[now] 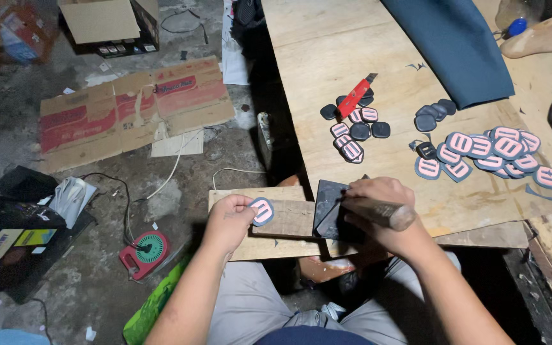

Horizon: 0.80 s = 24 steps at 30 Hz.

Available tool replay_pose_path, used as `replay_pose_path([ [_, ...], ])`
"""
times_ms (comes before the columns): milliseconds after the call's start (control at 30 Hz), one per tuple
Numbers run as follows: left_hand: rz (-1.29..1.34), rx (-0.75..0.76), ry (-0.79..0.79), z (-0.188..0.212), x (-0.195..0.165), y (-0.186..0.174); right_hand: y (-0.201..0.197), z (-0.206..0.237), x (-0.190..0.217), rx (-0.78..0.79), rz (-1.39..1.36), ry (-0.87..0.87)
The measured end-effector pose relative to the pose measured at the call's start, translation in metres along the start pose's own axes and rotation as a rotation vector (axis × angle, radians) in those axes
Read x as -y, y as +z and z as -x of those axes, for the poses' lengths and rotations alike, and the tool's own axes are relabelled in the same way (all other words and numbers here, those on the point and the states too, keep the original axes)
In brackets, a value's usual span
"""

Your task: The person repeatedly picks up small pink and black rubber pieces, places them on a wooden block, and uses a hammer to strike and shape them. After each strike, the person inspects the piece and sets it aside on the table.

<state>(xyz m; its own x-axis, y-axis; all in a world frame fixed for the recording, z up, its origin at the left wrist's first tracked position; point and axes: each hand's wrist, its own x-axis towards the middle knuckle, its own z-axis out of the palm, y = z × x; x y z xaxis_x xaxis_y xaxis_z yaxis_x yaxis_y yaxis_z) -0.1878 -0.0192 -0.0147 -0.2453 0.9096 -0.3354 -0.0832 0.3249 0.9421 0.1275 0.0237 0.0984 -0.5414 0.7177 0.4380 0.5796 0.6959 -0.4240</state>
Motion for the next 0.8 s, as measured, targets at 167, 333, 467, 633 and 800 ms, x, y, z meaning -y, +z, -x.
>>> replay_pose_path([
  [167, -0.007, 0.013, -0.034, -0.011, 0.007, -0.002, 0.021, -0.035, 0.009, 0.107, 0.168, 0.104],
  [333, 0.021, 0.014, 0.029, -0.015, 0.01, 0.002, 0.059, -0.09, 0.038, 0.368, 0.016, 0.246],
  [467, 0.016, -0.013, 0.082, -0.013, 0.013, 0.002, 0.084, -0.121, 0.059, 0.471, 0.094, 0.22],
  [633, -0.066, -0.065, 0.139, -0.003, 0.004, 0.006, 0.087, -0.117, 0.06, 0.416, 0.104, 0.214],
  [800, -0.03, 0.002, 0.3, 0.015, -0.012, 0.02, 0.058, -0.06, 0.03, 0.211, -0.045, 0.493],
])
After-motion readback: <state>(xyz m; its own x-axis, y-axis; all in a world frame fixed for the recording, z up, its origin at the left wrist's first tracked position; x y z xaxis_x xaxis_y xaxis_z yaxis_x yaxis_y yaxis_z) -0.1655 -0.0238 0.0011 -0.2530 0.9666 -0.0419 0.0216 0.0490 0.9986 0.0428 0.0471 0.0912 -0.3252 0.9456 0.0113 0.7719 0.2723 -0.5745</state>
